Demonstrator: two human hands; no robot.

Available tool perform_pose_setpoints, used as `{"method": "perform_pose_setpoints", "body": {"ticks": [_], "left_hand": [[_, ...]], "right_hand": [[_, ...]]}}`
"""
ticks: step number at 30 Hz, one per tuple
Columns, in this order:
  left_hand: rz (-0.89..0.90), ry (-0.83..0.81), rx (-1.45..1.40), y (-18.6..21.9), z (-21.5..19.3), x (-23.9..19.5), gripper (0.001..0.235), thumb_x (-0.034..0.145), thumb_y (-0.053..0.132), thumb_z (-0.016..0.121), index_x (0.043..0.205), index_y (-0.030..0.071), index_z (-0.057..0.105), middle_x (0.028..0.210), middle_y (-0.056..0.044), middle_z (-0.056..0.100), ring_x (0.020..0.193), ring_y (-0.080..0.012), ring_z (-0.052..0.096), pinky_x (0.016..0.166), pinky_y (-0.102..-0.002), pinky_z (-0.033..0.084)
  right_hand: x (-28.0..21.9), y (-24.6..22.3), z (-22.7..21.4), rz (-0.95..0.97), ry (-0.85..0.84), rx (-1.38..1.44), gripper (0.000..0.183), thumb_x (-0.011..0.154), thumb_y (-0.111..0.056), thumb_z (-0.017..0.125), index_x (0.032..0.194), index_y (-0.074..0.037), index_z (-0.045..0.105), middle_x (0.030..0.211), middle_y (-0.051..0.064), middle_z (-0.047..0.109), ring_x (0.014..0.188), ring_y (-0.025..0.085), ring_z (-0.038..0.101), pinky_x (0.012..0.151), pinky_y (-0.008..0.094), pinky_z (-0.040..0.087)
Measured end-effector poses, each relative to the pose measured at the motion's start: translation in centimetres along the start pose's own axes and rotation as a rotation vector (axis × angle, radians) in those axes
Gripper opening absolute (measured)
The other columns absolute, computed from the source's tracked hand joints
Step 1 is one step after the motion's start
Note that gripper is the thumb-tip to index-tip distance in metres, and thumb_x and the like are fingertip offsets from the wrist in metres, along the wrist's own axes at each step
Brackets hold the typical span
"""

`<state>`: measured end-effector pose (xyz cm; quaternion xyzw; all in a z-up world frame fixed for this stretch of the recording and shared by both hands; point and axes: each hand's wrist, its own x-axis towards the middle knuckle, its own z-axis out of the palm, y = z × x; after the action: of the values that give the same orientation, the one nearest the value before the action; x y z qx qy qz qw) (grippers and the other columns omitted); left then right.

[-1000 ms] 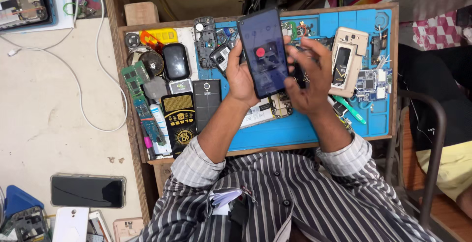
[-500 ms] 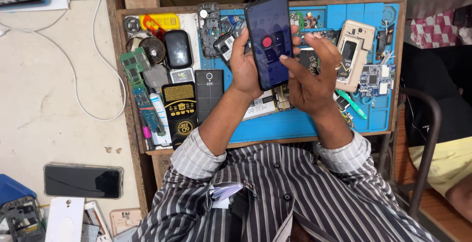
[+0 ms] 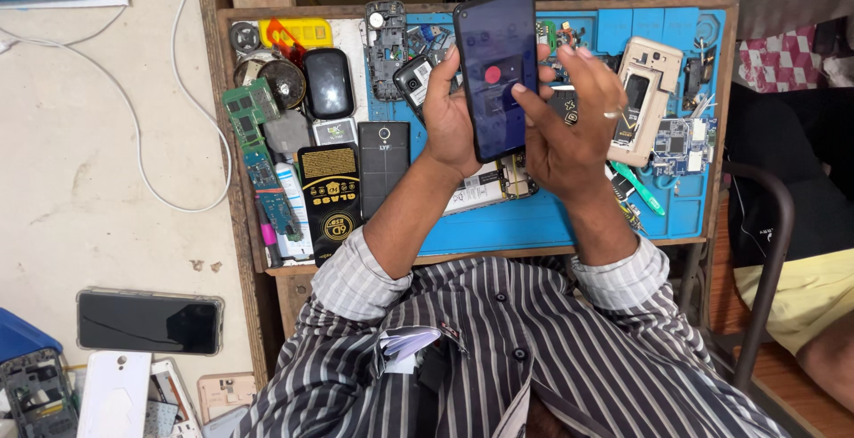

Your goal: The person navigates a smartphone's settings, then uses a magnifying lamp to inspect and manipulate small components on a disassembled mobile phone. They handle a battery, circuit boards, and phone casings, moving parts around the workbench while examining them under magnification.

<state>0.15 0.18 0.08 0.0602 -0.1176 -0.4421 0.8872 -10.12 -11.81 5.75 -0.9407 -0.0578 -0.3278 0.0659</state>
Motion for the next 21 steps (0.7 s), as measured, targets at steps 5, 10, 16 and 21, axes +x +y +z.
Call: {"method": "perform_pose_setpoints", "body": {"ticks": [5,10,16,21], "left_hand": [[-0.022,0.079,-0.007,0.16,0.17,-0.01,0.083,0.106,0.064,0.025,0.149,-0.003,0.051,0.134,-0.02,0.066,0.118,-0.0284,0.067,0.104,-0.043,0.057],[-0.004,0.028,0.0,0.06,0.07,-0.03,0.084,0.109,0.064,0.025,0.15,-0.004,0.052,0.133,-0.021,0.066,0.116,-0.0282,0.068,0.102,-0.043,0.058],[-0.011,0.023,0.018,-0.03,-0.19,-0.06,0.085,0.109,0.064,0.025,0.15,-0.005,0.052,0.134,-0.021,0.066,0.118,-0.0283,0.067,0.105,-0.042,0.057],[-0.014,0.027,0.008,0.14,0.36,-0.19,0.083,0.107,0.063,0.024,0.152,-0.003,0.047,0.136,-0.019,0.065,0.118,-0.0278,0.067,0.108,-0.043,0.056]], "right_hand": [[-0.45,0.18,-0.15,0.095,0.132,0.142,0.018,0.106,-0.01,0.066,0.119,-0.009,0.078,0.146,0.019,0.051,0.139,0.038,0.051,0.116,0.048,0.044],[-0.51,0.29,-0.16,0.094,0.135,0.176,0.01,0.104,-0.014,0.072,0.111,-0.006,0.074,0.145,0.02,0.05,0.138,0.039,0.051,0.118,0.05,0.046],[-0.61,0.07,0.1,0.079,0.147,0.175,0.009,0.101,-0.013,0.077,0.104,-0.007,0.072,0.143,0.018,0.051,0.136,0.038,0.052,0.116,0.05,0.046],[-0.7,0.02,-0.01,0.082,0.128,0.146,0.014,0.1,-0.009,0.07,0.11,-0.005,0.079,0.143,0.018,0.054,0.137,0.037,0.053,0.116,0.05,0.047]]}}
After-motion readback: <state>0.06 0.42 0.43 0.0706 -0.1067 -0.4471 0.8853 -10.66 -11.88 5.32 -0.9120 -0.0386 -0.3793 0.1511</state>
